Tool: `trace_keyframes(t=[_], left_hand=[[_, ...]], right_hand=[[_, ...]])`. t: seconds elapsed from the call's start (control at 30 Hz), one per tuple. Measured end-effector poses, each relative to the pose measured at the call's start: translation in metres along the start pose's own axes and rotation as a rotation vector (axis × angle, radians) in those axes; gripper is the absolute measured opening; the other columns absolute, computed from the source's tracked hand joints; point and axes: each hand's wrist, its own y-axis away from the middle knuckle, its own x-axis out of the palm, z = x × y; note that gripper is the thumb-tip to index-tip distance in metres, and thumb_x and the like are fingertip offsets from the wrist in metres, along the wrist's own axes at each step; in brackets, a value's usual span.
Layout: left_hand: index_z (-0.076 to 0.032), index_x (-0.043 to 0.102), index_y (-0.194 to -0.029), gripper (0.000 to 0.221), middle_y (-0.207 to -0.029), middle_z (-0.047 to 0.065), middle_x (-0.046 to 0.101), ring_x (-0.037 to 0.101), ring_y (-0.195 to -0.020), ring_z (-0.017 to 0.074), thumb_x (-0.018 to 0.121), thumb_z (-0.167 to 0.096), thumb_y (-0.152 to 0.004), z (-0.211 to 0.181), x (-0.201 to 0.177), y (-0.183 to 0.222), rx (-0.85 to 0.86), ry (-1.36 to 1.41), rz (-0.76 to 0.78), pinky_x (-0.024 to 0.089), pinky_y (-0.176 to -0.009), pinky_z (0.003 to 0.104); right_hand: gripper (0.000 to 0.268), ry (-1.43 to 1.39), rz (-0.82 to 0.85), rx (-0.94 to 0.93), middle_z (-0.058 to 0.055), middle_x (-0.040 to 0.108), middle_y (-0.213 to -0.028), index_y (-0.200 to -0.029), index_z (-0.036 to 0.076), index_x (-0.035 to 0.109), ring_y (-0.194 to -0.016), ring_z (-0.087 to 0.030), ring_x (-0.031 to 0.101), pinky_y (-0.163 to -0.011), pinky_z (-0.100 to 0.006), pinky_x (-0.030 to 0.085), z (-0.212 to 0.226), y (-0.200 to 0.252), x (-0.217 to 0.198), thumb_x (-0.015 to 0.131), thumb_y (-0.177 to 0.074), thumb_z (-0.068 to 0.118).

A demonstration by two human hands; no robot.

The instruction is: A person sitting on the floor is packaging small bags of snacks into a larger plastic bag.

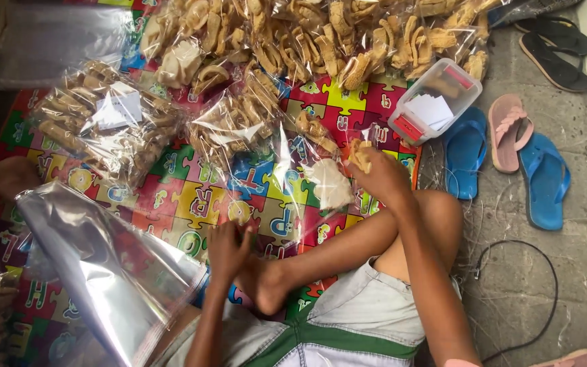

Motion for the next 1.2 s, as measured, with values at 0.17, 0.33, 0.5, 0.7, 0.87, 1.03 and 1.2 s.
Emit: trace_keyframes(t=[0.17,0.33,0.5,0.7,0.87,1.03,1.2], left_hand=[[-0.007,0.063,-0.126,0.046,-0.107,0.01,0.07,0.069,-0.101,0.0287,0.059,-0.045,-0.101,-0.022,0.016,-0.005,-0.035,-0.018,-0.316,0.04,-0.112,0.048],[-0.006,0.056,-0.135,0.051,-0.115,0.012,0.07,0.07,-0.106,0.0299,0.056,-0.046,-0.103,-0.024,0.004,-0.009,-0.115,0.083,-0.238,0.04,-0.111,0.05],[0.0,0.043,-0.147,0.078,-0.144,0.027,0.048,0.055,-0.128,0.0442,0.07,-0.048,-0.091,-0.046,-0.003,-0.002,0.063,-0.092,-0.394,0.042,-0.108,0.053],[-0.019,0.046,-0.153,0.09,-0.159,0.02,0.036,0.034,-0.149,0.0398,0.076,-0.064,-0.082,-0.07,0.006,0.009,0.422,-0.036,-0.239,0.022,-0.122,0.056],[-0.028,0.03,-0.161,0.095,-0.166,0.02,0.023,0.017,-0.155,0.0408,0.082,-0.042,-0.083,-0.048,0.035,0.006,0.282,-0.233,-0.022,0.011,-0.124,0.057],[-0.03,0.033,-0.159,0.087,-0.166,0.019,0.023,0.017,-0.155,0.0409,0.078,-0.029,-0.085,-0.047,0.039,0.006,0.308,-0.31,-0.002,0.014,-0.123,0.059],[-0.027,0.059,-0.138,0.051,-0.16,0.017,0.037,0.028,-0.152,0.0418,0.072,-0.022,-0.09,-0.043,0.043,0.004,0.355,-0.308,-0.098,0.022,-0.12,0.062]], right_hand=[[0.075,0.335,-0.234,-0.029,-0.02,0.055,-0.125,-0.139,0.012,0.05,-0.114,-0.048,0.059,-0.087,-0.065,0.055,-0.073,-0.057,0.073,0.077,-0.077,0.044],[0.076,0.28,-0.17,0.084,-0.019,0.05,-0.136,-0.151,0.014,0.04,-0.121,-0.048,0.052,-0.092,-0.065,0.053,-0.053,-0.07,0.075,0.072,-0.083,0.03],[0.067,0.059,-0.269,0.074,-0.023,0.053,-0.132,-0.151,0.014,0.043,-0.119,-0.051,0.055,-0.094,-0.066,0.051,-0.048,-0.069,0.073,0.061,-0.087,0.018],[0.066,-0.141,-0.427,-0.085,-0.024,0.058,-0.126,-0.146,0.009,0.052,-0.119,-0.051,0.058,-0.096,-0.062,0.048,-0.04,-0.061,0.077,0.061,-0.081,0.014],[0.062,-0.148,-0.442,-0.169,-0.025,0.062,-0.119,-0.14,0.005,0.058,-0.113,-0.049,0.062,-0.095,-0.058,0.05,-0.047,-0.06,0.088,0.068,-0.079,0.016],[0.062,-0.132,-0.389,-0.171,-0.023,0.064,-0.116,-0.14,0.007,0.059,-0.111,-0.047,0.064,-0.093,-0.057,0.05,-0.05,-0.062,0.091,0.069,-0.08,0.019],[0.059,-0.11,-0.391,-0.201,-0.024,0.064,-0.11,-0.136,0.006,0.062,-0.108,-0.048,0.064,-0.091,-0.056,0.05,-0.044,-0.06,0.09,0.07,-0.079,0.02]])
